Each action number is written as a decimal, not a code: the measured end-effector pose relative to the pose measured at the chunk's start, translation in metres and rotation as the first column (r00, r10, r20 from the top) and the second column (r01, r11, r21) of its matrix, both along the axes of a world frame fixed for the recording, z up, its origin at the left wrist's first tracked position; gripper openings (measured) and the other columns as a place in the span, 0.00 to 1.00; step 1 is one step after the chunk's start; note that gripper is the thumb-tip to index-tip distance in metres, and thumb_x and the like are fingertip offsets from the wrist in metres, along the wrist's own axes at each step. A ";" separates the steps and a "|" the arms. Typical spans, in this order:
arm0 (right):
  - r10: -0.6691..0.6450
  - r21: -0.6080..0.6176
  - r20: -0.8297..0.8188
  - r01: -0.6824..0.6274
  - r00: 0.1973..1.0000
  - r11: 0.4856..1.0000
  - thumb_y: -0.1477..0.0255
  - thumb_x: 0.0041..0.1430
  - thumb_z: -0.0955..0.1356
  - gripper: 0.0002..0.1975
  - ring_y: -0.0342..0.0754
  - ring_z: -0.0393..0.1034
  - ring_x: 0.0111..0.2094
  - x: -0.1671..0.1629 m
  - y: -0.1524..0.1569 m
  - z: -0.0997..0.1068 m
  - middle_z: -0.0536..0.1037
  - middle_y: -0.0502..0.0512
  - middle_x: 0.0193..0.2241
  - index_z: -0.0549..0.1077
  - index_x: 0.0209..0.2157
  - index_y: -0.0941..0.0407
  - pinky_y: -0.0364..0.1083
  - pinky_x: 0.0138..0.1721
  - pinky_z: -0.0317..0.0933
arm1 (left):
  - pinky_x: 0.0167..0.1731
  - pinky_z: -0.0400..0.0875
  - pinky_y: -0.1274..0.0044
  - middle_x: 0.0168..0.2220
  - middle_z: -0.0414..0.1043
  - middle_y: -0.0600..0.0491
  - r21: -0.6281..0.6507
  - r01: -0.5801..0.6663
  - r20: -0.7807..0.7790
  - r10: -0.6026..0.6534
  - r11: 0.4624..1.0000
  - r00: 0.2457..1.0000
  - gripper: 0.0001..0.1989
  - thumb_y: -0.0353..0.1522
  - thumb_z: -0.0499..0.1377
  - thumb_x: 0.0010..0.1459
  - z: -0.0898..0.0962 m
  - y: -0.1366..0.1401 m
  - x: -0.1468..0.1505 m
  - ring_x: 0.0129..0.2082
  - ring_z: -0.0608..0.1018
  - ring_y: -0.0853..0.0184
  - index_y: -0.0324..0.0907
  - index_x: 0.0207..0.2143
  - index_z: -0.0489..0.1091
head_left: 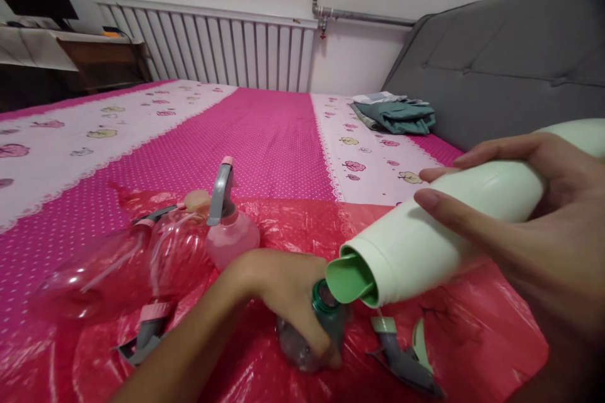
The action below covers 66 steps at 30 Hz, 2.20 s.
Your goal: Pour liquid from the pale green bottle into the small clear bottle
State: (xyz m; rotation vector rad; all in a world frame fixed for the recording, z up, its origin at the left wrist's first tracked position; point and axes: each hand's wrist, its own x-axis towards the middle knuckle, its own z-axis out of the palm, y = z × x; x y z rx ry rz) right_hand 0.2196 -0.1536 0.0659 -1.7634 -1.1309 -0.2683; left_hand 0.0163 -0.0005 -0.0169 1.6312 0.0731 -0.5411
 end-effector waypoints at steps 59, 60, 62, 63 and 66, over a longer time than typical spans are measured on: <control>0.112 0.178 0.044 -0.119 0.993 0.977 0.48 0.53 0.80 0.28 0.36 0.70 0.46 -0.020 -0.001 0.003 0.77 0.46 0.51 0.80 0.49 0.50 0.43 0.46 0.62 | 0.28 0.80 0.77 0.32 0.84 0.49 0.004 0.008 -0.050 -0.008 1.000 0.999 0.16 0.37 0.79 0.44 0.004 0.000 0.000 0.31 0.84 0.61 0.40 0.32 0.81; 0.140 0.204 0.034 -0.144 0.990 0.968 0.45 0.55 0.79 0.30 0.37 0.70 0.46 -0.019 0.002 0.004 0.77 0.48 0.49 0.79 0.50 0.51 0.42 0.45 0.62 | 0.28 0.80 0.77 0.32 0.84 0.49 0.012 0.003 -0.050 -0.002 1.000 0.999 0.16 0.37 0.79 0.44 0.005 0.000 -0.001 0.31 0.84 0.61 0.40 0.32 0.82; 0.220 0.287 -0.001 -0.210 0.976 0.935 0.38 0.58 0.75 0.35 0.41 0.71 0.50 -0.017 0.010 0.008 0.76 0.53 0.47 0.78 0.51 0.52 0.41 0.45 0.67 | 0.27 0.80 0.77 0.32 0.85 0.49 0.032 -0.010 -0.053 0.012 0.999 0.999 0.15 0.37 0.79 0.44 0.006 0.000 -0.001 0.31 0.85 0.61 0.40 0.32 0.82; 0.259 0.318 -0.031 -0.236 0.965 0.918 0.36 0.60 0.73 0.36 0.43 0.72 0.52 -0.016 0.016 0.011 0.75 0.55 0.46 0.76 0.53 0.52 0.42 0.47 0.70 | 0.27 0.80 0.77 0.33 0.85 0.49 0.035 -0.017 -0.056 0.019 0.999 0.998 0.15 0.37 0.79 0.45 0.007 -0.001 -0.002 0.32 0.85 0.61 0.40 0.32 0.82; 0.325 0.343 -0.127 -0.266 0.937 0.901 0.37 0.63 0.71 0.35 0.47 0.73 0.59 -0.017 0.033 0.021 0.74 0.56 0.45 0.73 0.55 0.52 0.45 0.53 0.76 | 0.26 0.79 0.78 0.32 0.84 0.49 0.015 -0.027 -0.066 0.028 1.000 0.997 0.16 0.37 0.79 0.44 0.007 -0.001 -0.003 0.31 0.84 0.61 0.40 0.32 0.82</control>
